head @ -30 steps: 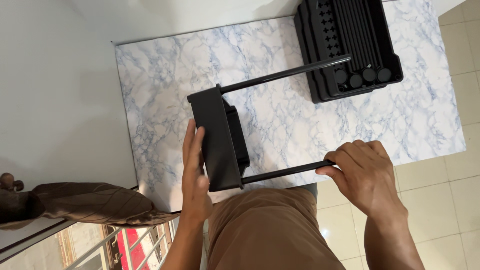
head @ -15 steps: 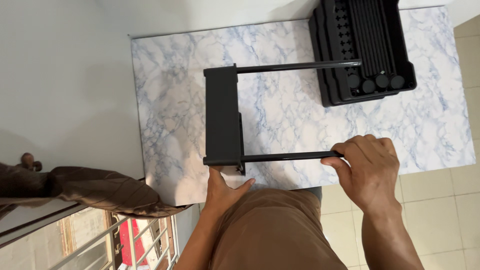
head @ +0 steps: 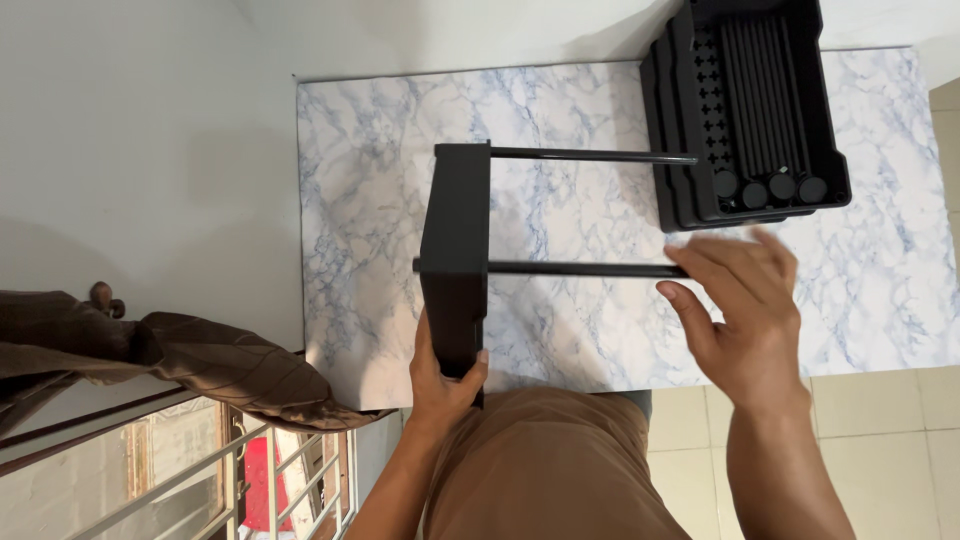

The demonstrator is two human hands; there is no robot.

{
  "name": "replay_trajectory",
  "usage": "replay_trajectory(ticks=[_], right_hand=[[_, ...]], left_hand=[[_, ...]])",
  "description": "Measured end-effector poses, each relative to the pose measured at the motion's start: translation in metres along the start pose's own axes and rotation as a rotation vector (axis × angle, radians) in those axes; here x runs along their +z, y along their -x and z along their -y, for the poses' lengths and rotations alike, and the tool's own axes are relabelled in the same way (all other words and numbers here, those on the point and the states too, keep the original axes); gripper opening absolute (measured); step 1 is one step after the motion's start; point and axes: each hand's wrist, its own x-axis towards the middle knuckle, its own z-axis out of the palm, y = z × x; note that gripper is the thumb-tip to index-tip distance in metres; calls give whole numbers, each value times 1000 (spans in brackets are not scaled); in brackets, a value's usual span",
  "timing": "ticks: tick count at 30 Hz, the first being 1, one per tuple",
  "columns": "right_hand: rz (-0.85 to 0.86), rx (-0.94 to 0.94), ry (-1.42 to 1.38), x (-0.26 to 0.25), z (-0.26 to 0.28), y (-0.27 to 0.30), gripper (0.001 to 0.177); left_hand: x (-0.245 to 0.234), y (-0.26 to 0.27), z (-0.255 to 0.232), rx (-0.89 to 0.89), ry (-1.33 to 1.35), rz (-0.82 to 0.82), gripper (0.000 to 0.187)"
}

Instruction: The person inserts black plastic rods into a perforated black plastic base piece, one at a time, to form a small stool-like structure. The person retrieves rods from a black tray and secures them into the base, repeating the process until four rods are attached.

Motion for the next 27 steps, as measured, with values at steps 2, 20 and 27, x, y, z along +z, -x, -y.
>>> replay_trajectory(ticks=[2,20,27], right_hand=[[-129,-117,194,7,2,3,28],[662,-125,-701,83,60,77,28],[521,-304,-753,79,66,72,22]], left_hand=[[3,-8,-14,-122,74,24,90],[-7,-105,-119,-331,416,5,79],[-16,-107,-106,-438,397,41,67]])
